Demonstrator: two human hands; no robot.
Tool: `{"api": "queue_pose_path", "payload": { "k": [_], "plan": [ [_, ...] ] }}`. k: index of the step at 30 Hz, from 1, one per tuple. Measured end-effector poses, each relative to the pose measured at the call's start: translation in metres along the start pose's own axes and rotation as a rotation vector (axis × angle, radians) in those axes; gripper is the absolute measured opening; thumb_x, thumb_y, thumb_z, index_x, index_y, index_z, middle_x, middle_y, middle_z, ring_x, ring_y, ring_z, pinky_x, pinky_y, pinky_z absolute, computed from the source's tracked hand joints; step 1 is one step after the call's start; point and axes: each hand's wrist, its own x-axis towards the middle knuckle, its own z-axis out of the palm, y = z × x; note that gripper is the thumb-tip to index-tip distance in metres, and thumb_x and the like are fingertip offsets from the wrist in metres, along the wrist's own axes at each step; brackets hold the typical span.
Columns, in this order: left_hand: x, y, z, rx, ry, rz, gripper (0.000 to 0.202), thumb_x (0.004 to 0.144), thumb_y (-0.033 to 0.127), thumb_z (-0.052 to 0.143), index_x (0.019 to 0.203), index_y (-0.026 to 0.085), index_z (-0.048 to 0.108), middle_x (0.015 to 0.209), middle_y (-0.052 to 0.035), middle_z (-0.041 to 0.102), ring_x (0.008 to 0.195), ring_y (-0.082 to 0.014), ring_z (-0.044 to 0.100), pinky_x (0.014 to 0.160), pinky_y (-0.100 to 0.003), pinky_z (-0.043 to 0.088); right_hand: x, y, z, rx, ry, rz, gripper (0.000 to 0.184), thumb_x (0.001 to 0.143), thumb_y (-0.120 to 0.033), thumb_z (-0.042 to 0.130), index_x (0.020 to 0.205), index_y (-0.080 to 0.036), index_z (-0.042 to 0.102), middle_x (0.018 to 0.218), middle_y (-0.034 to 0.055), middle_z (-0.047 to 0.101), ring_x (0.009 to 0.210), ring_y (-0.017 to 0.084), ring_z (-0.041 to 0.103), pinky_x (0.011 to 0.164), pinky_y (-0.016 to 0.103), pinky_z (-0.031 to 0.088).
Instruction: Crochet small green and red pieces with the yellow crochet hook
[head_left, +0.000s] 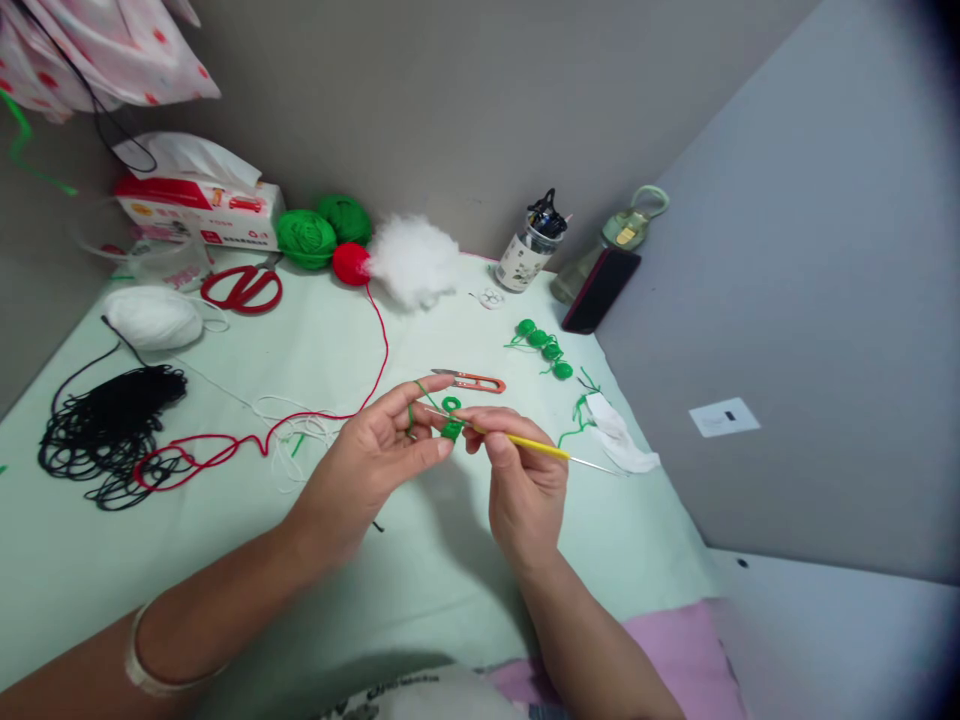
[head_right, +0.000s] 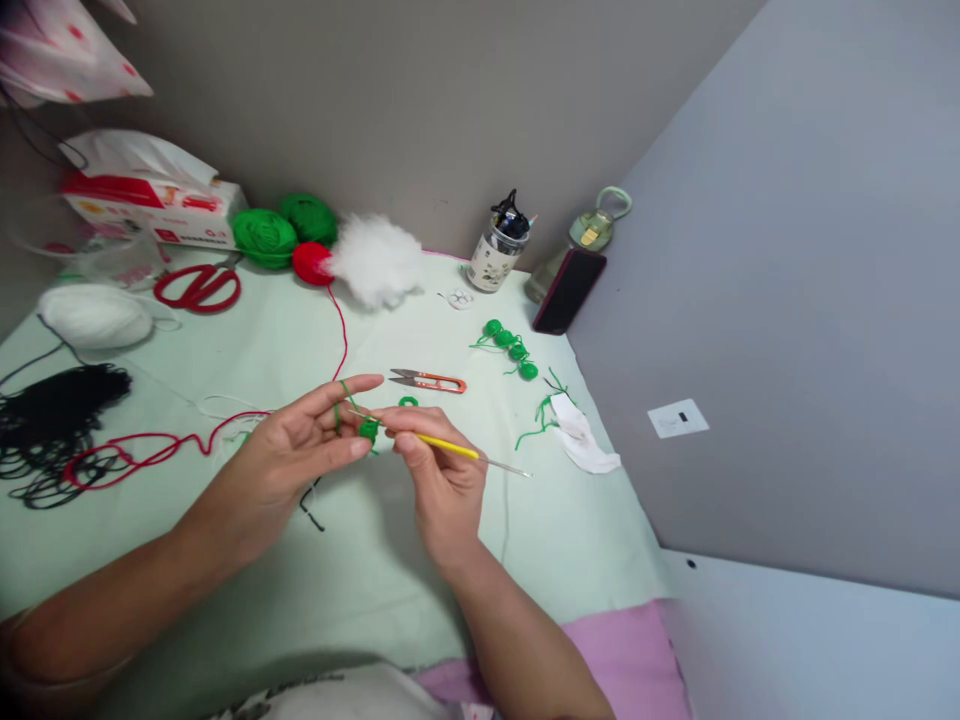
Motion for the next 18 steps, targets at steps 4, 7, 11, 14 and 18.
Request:
{"api": "queue_pose_path", "payload": {
  "k": [4, 7, 11, 14, 18],
  "plan": [
    [-0.001, 0.002, 0.003, -0.054, 0.007, -0.053, 0.048, 0.082, 0.03, 0.08, 0.128, 0.028, 0.068, 0.079, 0.0036, 0.06, 0.069, -0.0101, 0.048, 0.062, -0.024, 0.038, 0.0, -0.004, 0.002, -0.133, -0.017, -0.065, 0.02, 0.095, -0.02, 0.063, 0.102, -0.031, 0.078, 0.1, 0.0017, 0.08, 0.093, 0.02, 0.069, 0.082, 0.038, 0.055],
    [0.0, 0.002, 0.003, -0.123, 0.003, -0.094, 0.045, 0.082, 0.028, 0.08, 0.125, 0.025, 0.07, 0.076, 0.0044, 0.059, 0.063, -0.0083, 0.044, 0.06, -0.023, 0.036, 0.0, -0.005, 0.002, -0.227, -0.051, -0.108, 0.018, 0.095, -0.021, 0.063, 0.101, -0.029, 0.078, 0.1, 0.0045, 0.079, 0.093, 0.021, 0.07, 0.076, 0.038, 0.057],
    [0.003, 0.003, 0.0, -0.173, -0.019, -0.151, 0.045, 0.081, 0.026, 0.08, 0.125, 0.024, 0.07, 0.077, 0.0038, 0.061, 0.062, -0.0073, 0.044, 0.059, -0.021, 0.037, 0.002, -0.004, -0.003, -0.162, -0.007, -0.071, 0.016, 0.096, -0.025, 0.061, 0.1, -0.026, 0.076, 0.095, 0.0049, 0.076, 0.074, 0.017, 0.068, 0.063, 0.033, 0.057],
    [0.005, 0.005, -0.003, -0.19, 0.002, -0.148, 0.041, 0.08, 0.026, 0.081, 0.12, 0.023, 0.073, 0.08, 0.0032, 0.062, 0.064, -0.0072, 0.048, 0.063, -0.021, 0.042, 0.008, -0.004, -0.01, -0.025, 0.053, 0.019, 0.016, 0.097, -0.027, 0.06, 0.097, -0.023, 0.075, 0.09, 0.0042, 0.075, 0.065, 0.014, 0.066, 0.058, 0.03, 0.056],
    [0.005, 0.006, -0.005, -0.149, -0.01, -0.119, 0.035, 0.082, 0.029, 0.079, 0.117, 0.025, 0.074, 0.083, 0.0019, 0.065, 0.078, -0.0115, 0.061, 0.077, -0.025, 0.048, 0.015, -0.008, -0.013, 0.116, 0.009, 0.108, 0.017, 0.097, -0.031, 0.06, 0.095, -0.024, 0.074, 0.082, 0.0023, 0.074, 0.059, 0.012, 0.064, 0.053, 0.026, 0.053]
  ]
}}
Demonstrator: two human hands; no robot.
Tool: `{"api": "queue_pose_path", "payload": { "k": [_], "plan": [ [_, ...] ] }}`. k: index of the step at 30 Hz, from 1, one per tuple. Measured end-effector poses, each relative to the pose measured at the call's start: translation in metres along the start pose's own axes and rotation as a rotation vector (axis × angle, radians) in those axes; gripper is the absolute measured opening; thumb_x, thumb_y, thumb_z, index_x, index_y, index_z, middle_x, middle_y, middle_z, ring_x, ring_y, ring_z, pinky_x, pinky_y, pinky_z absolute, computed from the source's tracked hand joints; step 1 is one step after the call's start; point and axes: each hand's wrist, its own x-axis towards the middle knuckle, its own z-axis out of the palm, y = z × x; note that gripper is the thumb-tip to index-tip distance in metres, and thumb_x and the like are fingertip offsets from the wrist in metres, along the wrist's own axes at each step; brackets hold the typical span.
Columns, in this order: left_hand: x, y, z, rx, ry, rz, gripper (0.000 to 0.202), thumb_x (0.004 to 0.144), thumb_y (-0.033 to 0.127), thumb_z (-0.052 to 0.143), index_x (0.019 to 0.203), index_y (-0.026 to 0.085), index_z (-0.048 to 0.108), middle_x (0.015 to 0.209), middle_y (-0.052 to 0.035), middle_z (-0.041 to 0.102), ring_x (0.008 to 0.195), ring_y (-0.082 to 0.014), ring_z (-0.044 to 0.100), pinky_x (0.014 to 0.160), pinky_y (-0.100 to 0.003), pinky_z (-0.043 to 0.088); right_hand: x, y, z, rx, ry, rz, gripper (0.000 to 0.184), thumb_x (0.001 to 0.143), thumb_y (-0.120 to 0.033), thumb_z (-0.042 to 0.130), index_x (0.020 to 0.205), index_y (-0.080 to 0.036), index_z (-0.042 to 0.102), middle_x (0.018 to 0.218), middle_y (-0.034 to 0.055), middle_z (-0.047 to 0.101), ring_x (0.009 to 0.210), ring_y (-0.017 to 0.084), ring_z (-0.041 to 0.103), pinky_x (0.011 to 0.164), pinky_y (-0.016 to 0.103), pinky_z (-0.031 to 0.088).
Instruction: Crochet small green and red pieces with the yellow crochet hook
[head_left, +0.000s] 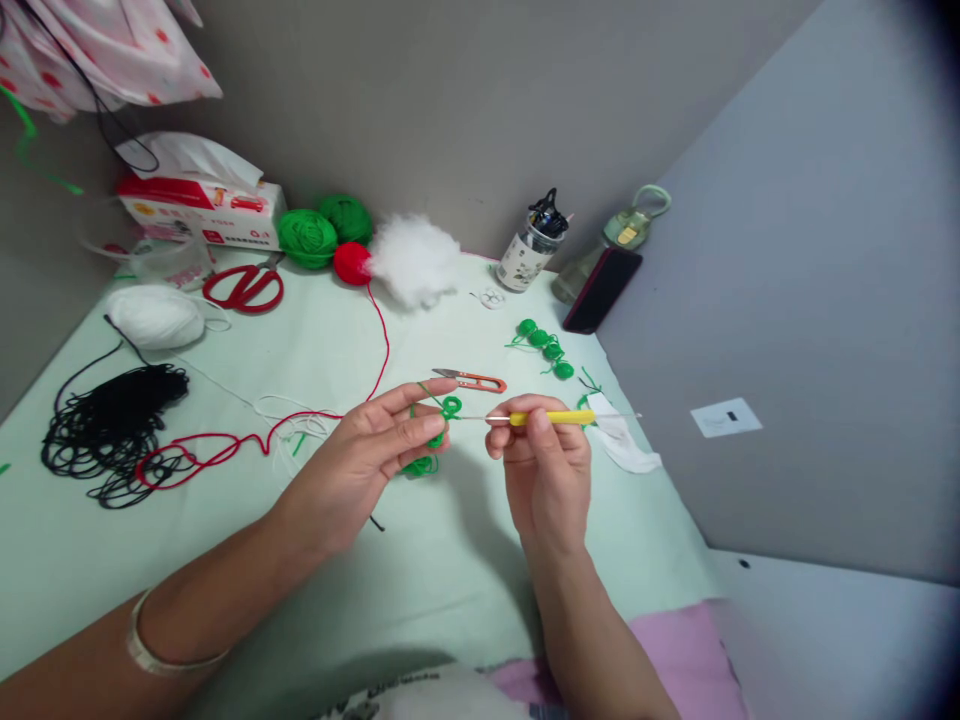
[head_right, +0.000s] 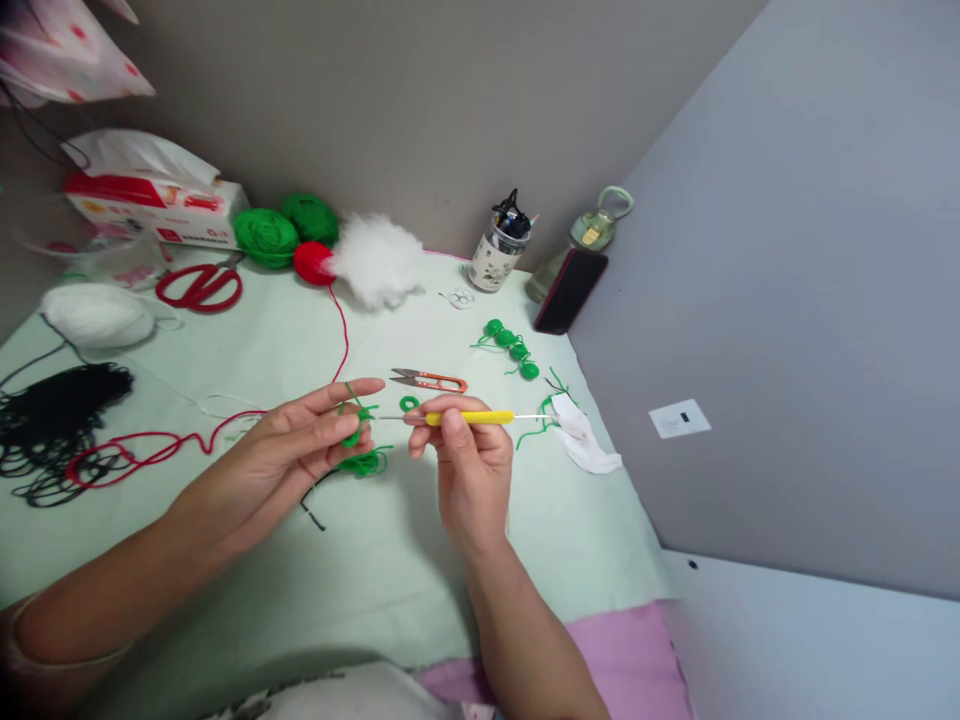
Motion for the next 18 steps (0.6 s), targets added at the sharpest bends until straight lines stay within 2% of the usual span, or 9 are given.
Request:
{"api": "queue_pose_path", "payload": {
  "k": [3, 5, 8, 10, 12, 15, 18],
  "plan": [
    [-0.002, -0.006, 0.003, 0.086, 0.0, 0.084, 0.043, 0.082, 0.027, 0.079, 0.124, 0.029, 0.071, 0.082, 0.0033, 0.064, 0.078, -0.0127, 0.065, 0.077, -0.026, 0.049, -0.003, -0.002, 0.003, -0.104, -0.11, -0.028, 0.019, 0.099, -0.032, 0.056, 0.101, -0.025, 0.074, 0.085, 0.003, 0.072, 0.063, 0.014, 0.065, 0.056, 0.029, 0.056],
    [-0.003, -0.011, 0.005, 0.112, 0.001, 0.124, 0.051, 0.08, 0.024, 0.08, 0.129, 0.028, 0.068, 0.083, 0.003, 0.066, 0.078, -0.013, 0.064, 0.077, -0.026, 0.049, -0.009, -0.001, 0.005, -0.347, -0.126, -0.181, 0.019, 0.098, -0.024, 0.057, 0.105, -0.026, 0.075, 0.093, 0.0048, 0.072, 0.076, 0.017, 0.068, 0.066, 0.033, 0.058],
    [-0.005, -0.015, 0.008, 0.087, -0.013, 0.102, 0.06, 0.08, 0.021, 0.079, 0.137, 0.026, 0.062, 0.087, 0.0006, 0.07, 0.087, -0.0153, 0.065, 0.083, -0.028, 0.049, -0.017, 0.002, 0.008, -0.74, -0.098, -0.495, 0.032, 0.095, -0.012, 0.06, 0.116, -0.031, 0.073, 0.107, 0.0066, 0.073, 0.096, 0.02, 0.069, 0.078, 0.038, 0.059],
    [-0.006, -0.016, 0.009, 0.064, -0.017, 0.081, 0.062, 0.08, 0.02, 0.079, 0.139, 0.026, 0.061, 0.088, 0.0004, 0.071, 0.087, -0.0152, 0.064, 0.083, -0.027, 0.049, -0.02, 0.003, 0.008, -0.808, -0.07, -0.603, 0.038, 0.093, -0.009, 0.061, 0.12, -0.034, 0.072, 0.112, 0.0062, 0.074, 0.097, 0.021, 0.07, 0.078, 0.039, 0.06],
    [-0.007, -0.015, 0.008, 0.058, -0.011, 0.068, 0.059, 0.079, 0.02, 0.079, 0.135, 0.028, 0.064, 0.087, 0.0015, 0.068, 0.083, -0.0133, 0.062, 0.081, -0.025, 0.048, -0.018, 0.003, 0.007, -0.708, -0.063, -0.557, 0.036, 0.093, -0.009, 0.061, 0.117, -0.034, 0.073, 0.108, 0.0049, 0.077, 0.097, 0.022, 0.071, 0.079, 0.04, 0.06],
    [-0.006, -0.011, 0.006, 0.06, -0.021, 0.055, 0.052, 0.079, 0.02, 0.08, 0.129, 0.03, 0.069, 0.085, 0.0028, 0.063, 0.079, -0.0116, 0.058, 0.077, -0.024, 0.046, -0.012, 0.002, 0.006, -0.422, -0.067, -0.341, 0.023, 0.095, -0.016, 0.06, 0.105, -0.03, 0.076, 0.099, 0.0043, 0.078, 0.091, 0.021, 0.072, 0.076, 0.039, 0.06],
    [-0.005, -0.009, 0.004, 0.085, -0.026, 0.039, 0.048, 0.081, 0.024, 0.08, 0.127, 0.031, 0.07, 0.089, 0.0013, 0.064, 0.084, -0.0136, 0.059, 0.08, -0.025, 0.045, -0.007, 0.003, 0.004, -0.211, -0.051, -0.137, 0.015, 0.097, -0.028, 0.061, 0.1, -0.026, 0.075, 0.095, 0.0052, 0.078, 0.075, 0.017, 0.069, 0.066, 0.034, 0.059]
  ]
}}
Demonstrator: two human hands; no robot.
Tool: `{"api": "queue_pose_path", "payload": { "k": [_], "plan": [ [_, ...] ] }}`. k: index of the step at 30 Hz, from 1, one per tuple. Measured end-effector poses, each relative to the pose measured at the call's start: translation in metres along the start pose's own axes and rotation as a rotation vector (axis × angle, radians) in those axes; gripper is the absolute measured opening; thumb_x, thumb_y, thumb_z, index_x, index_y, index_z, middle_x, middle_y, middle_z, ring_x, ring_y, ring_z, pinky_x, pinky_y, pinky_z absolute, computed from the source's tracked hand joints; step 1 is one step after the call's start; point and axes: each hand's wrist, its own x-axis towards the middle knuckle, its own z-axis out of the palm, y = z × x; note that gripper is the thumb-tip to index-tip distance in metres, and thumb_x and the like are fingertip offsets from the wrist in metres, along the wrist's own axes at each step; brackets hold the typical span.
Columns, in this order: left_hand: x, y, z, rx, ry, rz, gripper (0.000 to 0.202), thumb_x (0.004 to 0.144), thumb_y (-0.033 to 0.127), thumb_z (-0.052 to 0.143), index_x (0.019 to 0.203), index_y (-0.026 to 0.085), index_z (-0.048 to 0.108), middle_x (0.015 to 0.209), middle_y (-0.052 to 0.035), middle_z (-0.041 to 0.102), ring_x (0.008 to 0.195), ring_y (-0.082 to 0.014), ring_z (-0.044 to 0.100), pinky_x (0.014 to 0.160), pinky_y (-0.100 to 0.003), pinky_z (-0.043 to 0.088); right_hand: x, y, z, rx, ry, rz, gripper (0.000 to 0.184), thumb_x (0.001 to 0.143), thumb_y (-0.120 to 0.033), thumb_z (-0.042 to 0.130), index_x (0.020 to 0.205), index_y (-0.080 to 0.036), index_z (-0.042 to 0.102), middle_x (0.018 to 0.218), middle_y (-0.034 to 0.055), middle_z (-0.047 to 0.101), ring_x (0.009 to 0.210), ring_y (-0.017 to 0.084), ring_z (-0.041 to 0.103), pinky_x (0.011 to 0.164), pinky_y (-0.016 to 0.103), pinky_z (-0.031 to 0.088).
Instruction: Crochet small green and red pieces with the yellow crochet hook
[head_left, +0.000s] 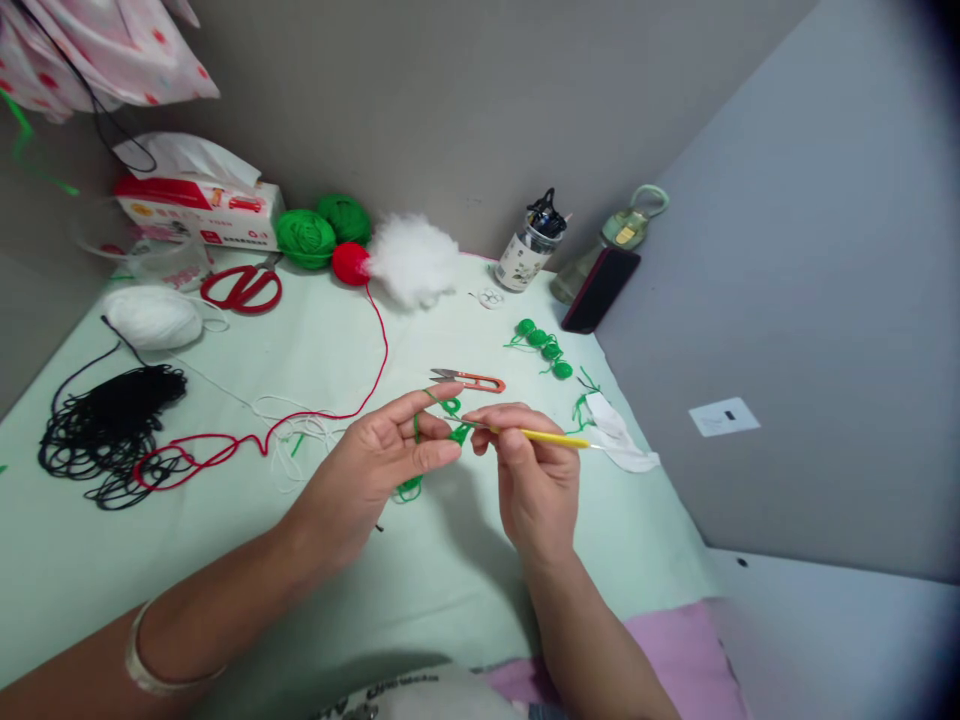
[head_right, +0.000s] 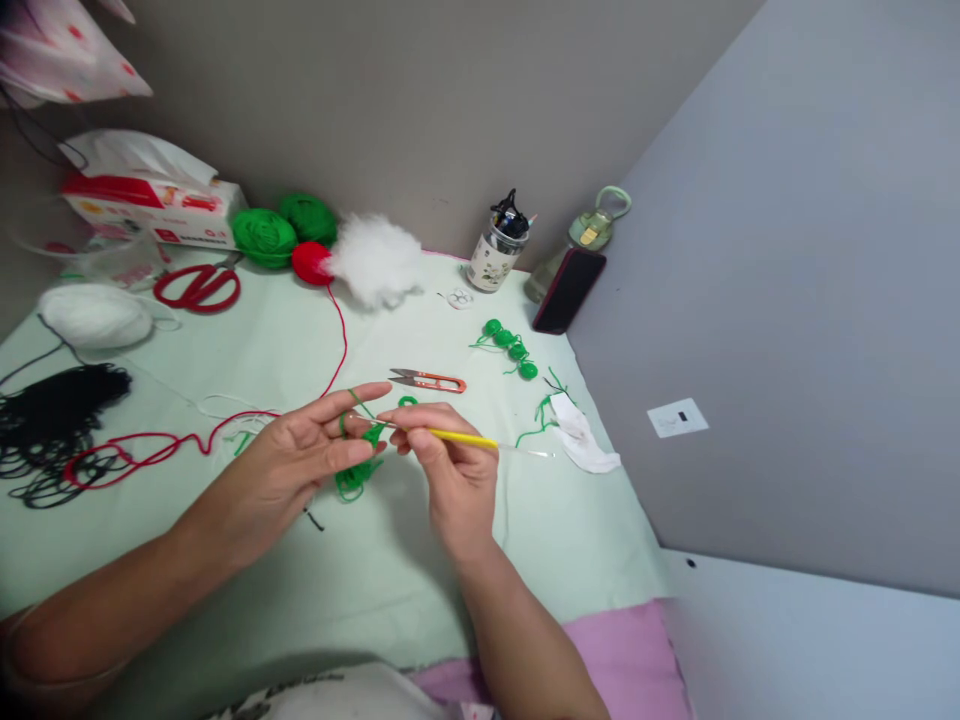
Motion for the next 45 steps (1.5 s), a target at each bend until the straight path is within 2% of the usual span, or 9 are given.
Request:
{"api": "queue_pose_path", "payload": {
  "k": [3, 5, 10, 12, 19, 23, 30, 36, 45],
  "plan": [
    [0.0, 0.001, -0.001, 0.033, 0.021, 0.006, 0.049, 0.081, 0.026, 0.08, 0.128, 0.031, 0.07, 0.091, 0.0013, 0.063, 0.088, -0.0142, 0.057, 0.086, -0.027, 0.044, 0.002, 0.001, -0.002, 0.065, -0.004, 0.081, 0.016, 0.097, -0.031, 0.06, 0.099, -0.024, 0.074, 0.093, 0.0054, 0.077, 0.069, 0.015, 0.067, 0.062, 0.032, 0.058],
    [-0.001, 0.0, -0.001, 0.074, 0.057, 0.05, 0.053, 0.08, 0.026, 0.081, 0.131, 0.034, 0.068, 0.089, 0.0027, 0.062, 0.089, -0.0142, 0.057, 0.089, -0.027, 0.043, 0.0, 0.0, -0.002, -0.019, -0.014, 0.033, 0.016, 0.098, -0.027, 0.058, 0.1, -0.024, 0.074, 0.093, 0.0052, 0.076, 0.073, 0.017, 0.069, 0.064, 0.032, 0.058],
    [-0.003, -0.003, 0.001, 0.167, 0.094, 0.144, 0.061, 0.082, 0.028, 0.08, 0.139, 0.035, 0.06, 0.085, 0.0033, 0.063, 0.093, -0.0157, 0.058, 0.094, -0.029, 0.041, -0.01, -0.004, 0.003, -0.59, -0.028, -0.376, 0.03, 0.092, -0.009, 0.062, 0.111, -0.027, 0.075, 0.11, 0.0093, 0.076, 0.099, 0.024, 0.07, 0.083, 0.043, 0.058],
    [-0.002, -0.003, 0.001, 0.084, 0.067, 0.084, 0.062, 0.081, 0.028, 0.08, 0.14, 0.033, 0.06, 0.086, 0.0025, 0.065, 0.091, -0.0158, 0.058, 0.089, -0.029, 0.043, -0.011, -0.004, 0.004, -0.61, -0.002, -0.445, 0.032, 0.091, -0.008, 0.062, 0.113, -0.028, 0.074, 0.112, 0.009, 0.076, 0.099, 0.024, 0.07, 0.083, 0.043, 0.058],
    [0.0, 0.001, 0.0, -0.041, -0.002, -0.035, 0.046, 0.081, 0.028, 0.079, 0.126, 0.033, 0.071, 0.092, 0.0015, 0.063, 0.093, -0.0155, 0.059, 0.09, -0.028, 0.042, 0.0, -0.002, 0.0, -0.043, 0.027, 0.019, 0.015, 0.098, -0.03, 0.059, 0.097, -0.024, 0.073, 0.094, 0.0061, 0.078, 0.079, 0.019, 0.071, 0.069, 0.035, 0.059],
    [0.0, 0.003, -0.001, 0.03, 0.027, -0.036, 0.041, 0.082, 0.031, 0.078, 0.122, 0.034, 0.073, 0.092, 0.0016, 0.06, 0.088, -0.0152, 0.056, 0.081, -0.027, 0.041, 0.004, -0.003, -0.003, 0.079, 0.019, 0.138, 0.02, 0.098, -0.036, 0.057, 0.093, -0.021, 0.069, 0.084, 0.0057, 0.076, 0.065, 0.015, 0.066, 0.061, 0.031, 0.057],
    [-0.001, 0.001, -0.003, 0.115, 0.039, 0.053, 0.038, 0.085, 0.029, 0.076, 0.122, 0.035, 0.072, 0.09, 0.0019, 0.056, 0.09, -0.0143, 0.054, 0.086, -0.025, 0.042, -0.001, -0.007, -0.005, 0.033, -0.012, 0.076, 0.02, 0.102, -0.032, 0.052, 0.097, -0.021, 0.069, 0.09, 0.0049, 0.076, 0.068, 0.015, 0.069, 0.065, 0.033, 0.058],
    [-0.001, 0.001, -0.004, 0.214, 0.044, 0.14, 0.039, 0.086, 0.025, 0.075, 0.123, 0.036, 0.071, 0.087, 0.0032, 0.056, 0.088, -0.0121, 0.056, 0.084, -0.022, 0.045, -0.005, -0.009, -0.002, -0.081, -0.018, -0.073, 0.019, 0.102, -0.024, 0.051, 0.099, -0.021, 0.07, 0.092, 0.0053, 0.075, 0.071, 0.016, 0.07, 0.065, 0.033, 0.059],
    [-0.002, 0.003, -0.002, 0.225, 0.059, 0.154, 0.044, 0.085, 0.023, 0.076, 0.127, 0.034, 0.069, 0.084, 0.0045, 0.059, 0.084, -0.0106, 0.056, 0.081, -0.021, 0.045, -0.008, -0.007, -0.003, -0.339, -0.079, -0.332, 0.025, 0.099, -0.013, 0.049, 0.113, -0.023, 0.067, 0.095, 0.0063, 0.076, 0.089, 0.021, 0.072, 0.072, 0.039, 0.062]
  ]
}}
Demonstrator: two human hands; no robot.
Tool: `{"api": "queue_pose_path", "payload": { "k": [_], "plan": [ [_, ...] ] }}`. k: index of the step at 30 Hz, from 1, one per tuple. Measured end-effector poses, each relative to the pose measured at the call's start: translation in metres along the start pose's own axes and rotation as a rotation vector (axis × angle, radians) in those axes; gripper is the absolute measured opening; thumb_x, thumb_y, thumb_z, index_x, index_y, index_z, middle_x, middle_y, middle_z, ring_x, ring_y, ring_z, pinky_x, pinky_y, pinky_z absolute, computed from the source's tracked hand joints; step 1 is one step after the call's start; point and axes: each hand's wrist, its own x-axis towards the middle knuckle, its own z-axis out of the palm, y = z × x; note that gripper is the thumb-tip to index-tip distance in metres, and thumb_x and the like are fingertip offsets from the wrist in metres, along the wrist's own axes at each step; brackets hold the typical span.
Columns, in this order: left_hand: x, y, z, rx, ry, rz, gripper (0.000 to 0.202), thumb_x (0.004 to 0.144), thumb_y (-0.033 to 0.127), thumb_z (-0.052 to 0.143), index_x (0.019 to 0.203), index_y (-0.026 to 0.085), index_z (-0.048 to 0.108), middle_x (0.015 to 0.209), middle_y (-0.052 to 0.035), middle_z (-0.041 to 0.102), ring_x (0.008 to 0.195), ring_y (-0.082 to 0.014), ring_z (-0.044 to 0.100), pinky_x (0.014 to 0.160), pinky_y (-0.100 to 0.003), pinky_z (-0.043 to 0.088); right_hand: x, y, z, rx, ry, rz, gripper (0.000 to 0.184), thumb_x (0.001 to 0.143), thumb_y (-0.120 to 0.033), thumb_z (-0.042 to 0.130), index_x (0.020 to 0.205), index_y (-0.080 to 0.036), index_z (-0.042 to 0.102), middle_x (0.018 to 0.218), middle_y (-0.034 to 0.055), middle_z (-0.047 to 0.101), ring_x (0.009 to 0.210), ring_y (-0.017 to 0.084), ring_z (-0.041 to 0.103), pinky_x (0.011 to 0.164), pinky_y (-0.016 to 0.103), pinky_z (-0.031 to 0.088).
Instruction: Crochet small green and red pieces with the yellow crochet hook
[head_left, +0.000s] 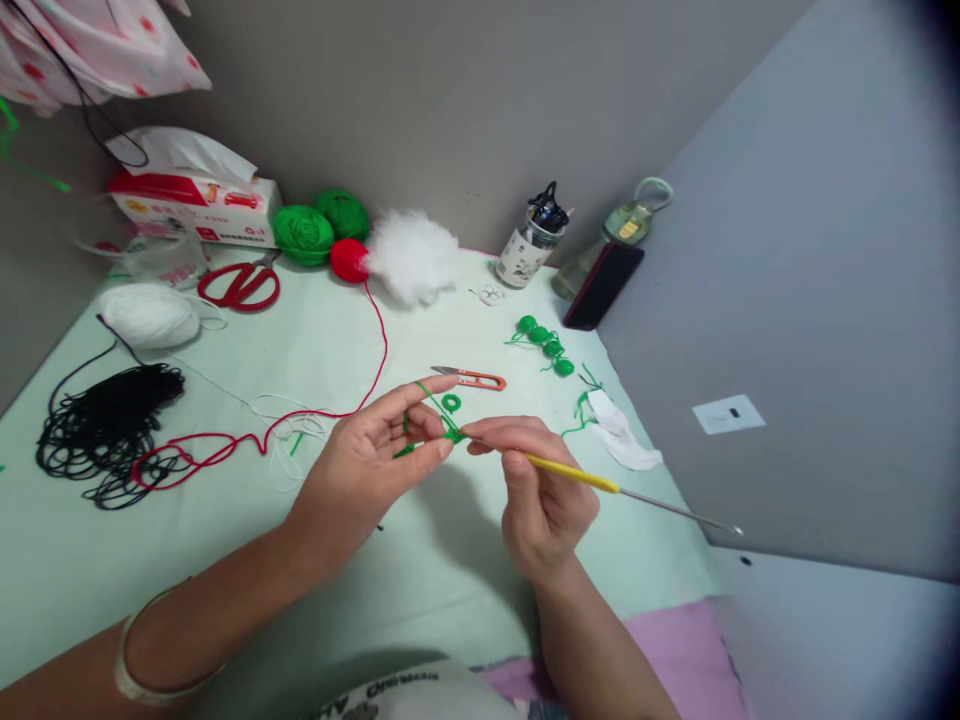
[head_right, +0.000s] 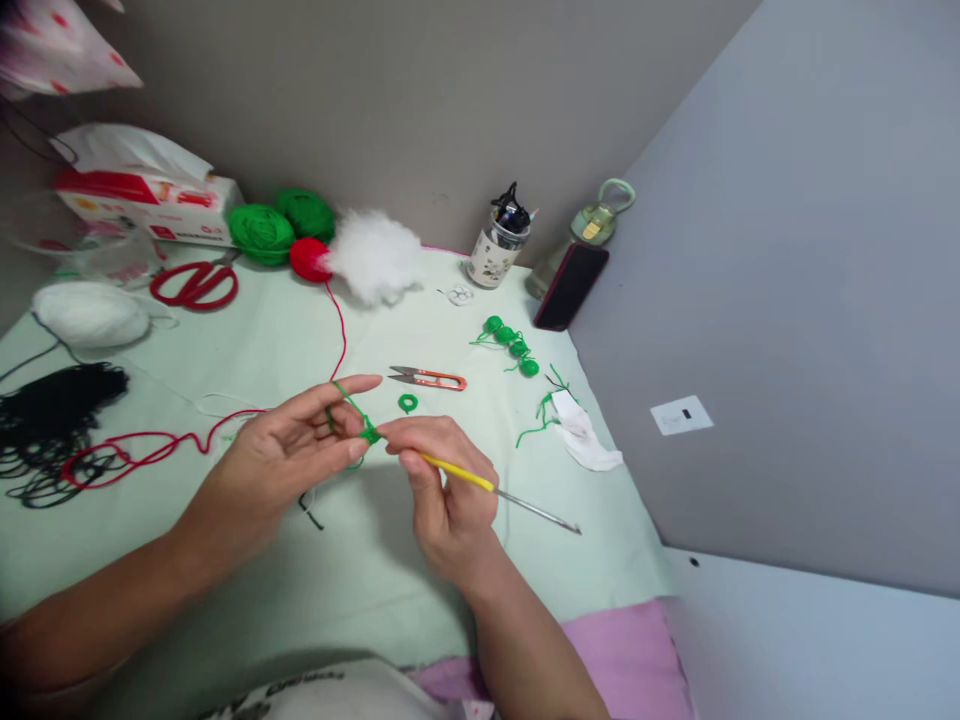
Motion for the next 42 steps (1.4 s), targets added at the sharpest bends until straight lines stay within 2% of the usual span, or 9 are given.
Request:
{"api": "queue_pose_path", "payload": {
  "k": [6, 9, 12, 15, 22, 29, 35, 38, 42],
  "plan": [
    [0.001, -0.002, 0.004, -0.328, -0.089, -0.221, 0.05, 0.084, 0.025, 0.078, 0.132, 0.027, 0.066, 0.085, 0.0023, 0.066, 0.083, -0.0111, 0.06, 0.082, -0.023, 0.047, -0.004, -0.003, 0.001, -0.392, -0.108, -0.2, 0.033, 0.093, -0.007, 0.059, 0.117, -0.027, 0.07, 0.11, 0.0089, 0.073, 0.1, 0.021, 0.071, 0.078, 0.036, 0.061],
    [0.004, -0.003, 0.004, -0.446, -0.124, -0.314, 0.04, 0.085, 0.024, 0.075, 0.125, 0.022, 0.07, 0.086, -0.0003, 0.067, 0.088, -0.0138, 0.062, 0.091, -0.03, 0.049, -0.001, -0.003, 0.0, -0.286, -0.051, -0.13, 0.029, 0.095, -0.008, 0.057, 0.114, -0.025, 0.072, 0.107, 0.0094, 0.073, 0.097, 0.021, 0.07, 0.078, 0.036, 0.061],
    [0.005, -0.002, 0.002, -0.433, -0.107, -0.271, 0.034, 0.086, 0.024, 0.075, 0.12, 0.023, 0.073, 0.084, 0.0007, 0.065, 0.09, -0.0141, 0.062, 0.099, -0.034, 0.047, 0.003, 0.0, 0.0, 0.069, 0.105, 0.105, 0.023, 0.1, -0.017, 0.051, 0.105, -0.024, 0.073, 0.091, 0.006, 0.072, 0.078, 0.018, 0.068, 0.066, 0.035, 0.059],
    [0.003, -0.003, 0.002, -0.364, -0.108, -0.212, 0.034, 0.085, 0.025, 0.076, 0.119, 0.027, 0.073, 0.087, 0.0017, 0.066, 0.091, -0.0137, 0.062, 0.099, -0.032, 0.045, 0.006, 0.003, 0.002, 0.253, 0.116, 0.239, 0.02, 0.099, -0.023, 0.055, 0.098, -0.024, 0.074, 0.09, 0.0055, 0.073, 0.076, 0.018, 0.067, 0.063, 0.034, 0.058],
    [0.002, -0.005, 0.004, -0.223, -0.064, -0.162, 0.033, 0.082, 0.033, 0.079, 0.115, 0.03, 0.075, 0.088, 0.0022, 0.065, 0.093, -0.0146, 0.062, 0.084, -0.026, 0.044, 0.006, -0.001, 0.007, 0.242, 0.09, 0.233, 0.02, 0.099, -0.019, 0.056, 0.101, -0.025, 0.075, 0.093, 0.0046, 0.076, 0.078, 0.018, 0.069, 0.066, 0.034, 0.06],
    [0.002, -0.005, 0.007, -0.34, -0.039, -0.218, 0.039, 0.082, 0.031, 0.08, 0.12, 0.029, 0.074, 0.083, 0.0023, 0.068, 0.084, -0.0115, 0.061, 0.082, -0.023, 0.045, -0.005, -0.003, 0.006, -0.227, -0.056, -0.059, 0.038, 0.093, -0.007, 0.061, 0.12, -0.031, 0.072, 0.111, 0.0081, 0.071, 0.099, 0.021, 0.069, 0.077, 0.038, 0.06],
    [0.006, -0.004, 0.002, -0.414, -0.041, -0.234, 0.026, 0.086, 0.026, 0.075, 0.111, 0.024, 0.078, 0.1, -0.0008, 0.07, 0.094, -0.0139, 0.063, 0.095, -0.029, 0.047, 0.006, 0.002, 0.001, 0.219, 0.155, 0.239, 0.021, 0.097, -0.016, 0.058, 0.099, -0.025, 0.076, 0.087, 0.0039, 0.072, 0.072, 0.016, 0.065, 0.064, 0.033, 0.056],
    [0.004, -0.004, 0.002, -0.343, -0.019, -0.192, 0.028, 0.086, 0.028, 0.076, 0.114, 0.026, 0.077, 0.092, 0.0009, 0.067, 0.088, -0.0129, 0.061, 0.087, -0.026, 0.048, 0.009, 0.005, 0.0, 0.405, 0.141, 0.405, 0.019, 0.098, -0.024, 0.057, 0.096, -0.024, 0.076, 0.085, 0.0032, 0.07, 0.064, 0.014, 0.064, 0.058, 0.031, 0.055],
    [-0.001, -0.006, 0.009, -0.267, 0.049, -0.082, 0.044, 0.082, 0.026, 0.08, 0.125, 0.03, 0.072, 0.08, 0.0047, 0.062, 0.076, -0.0094, 0.055, 0.074, -0.021, 0.044, 0.001, 0.003, 0.005, 0.151, 0.05, 0.267, 0.019, 0.098, -0.021, 0.057, 0.102, -0.026, 0.075, 0.09, 0.0043, 0.071, 0.072, 0.016, 0.067, 0.064, 0.033, 0.058]
  ]
}}
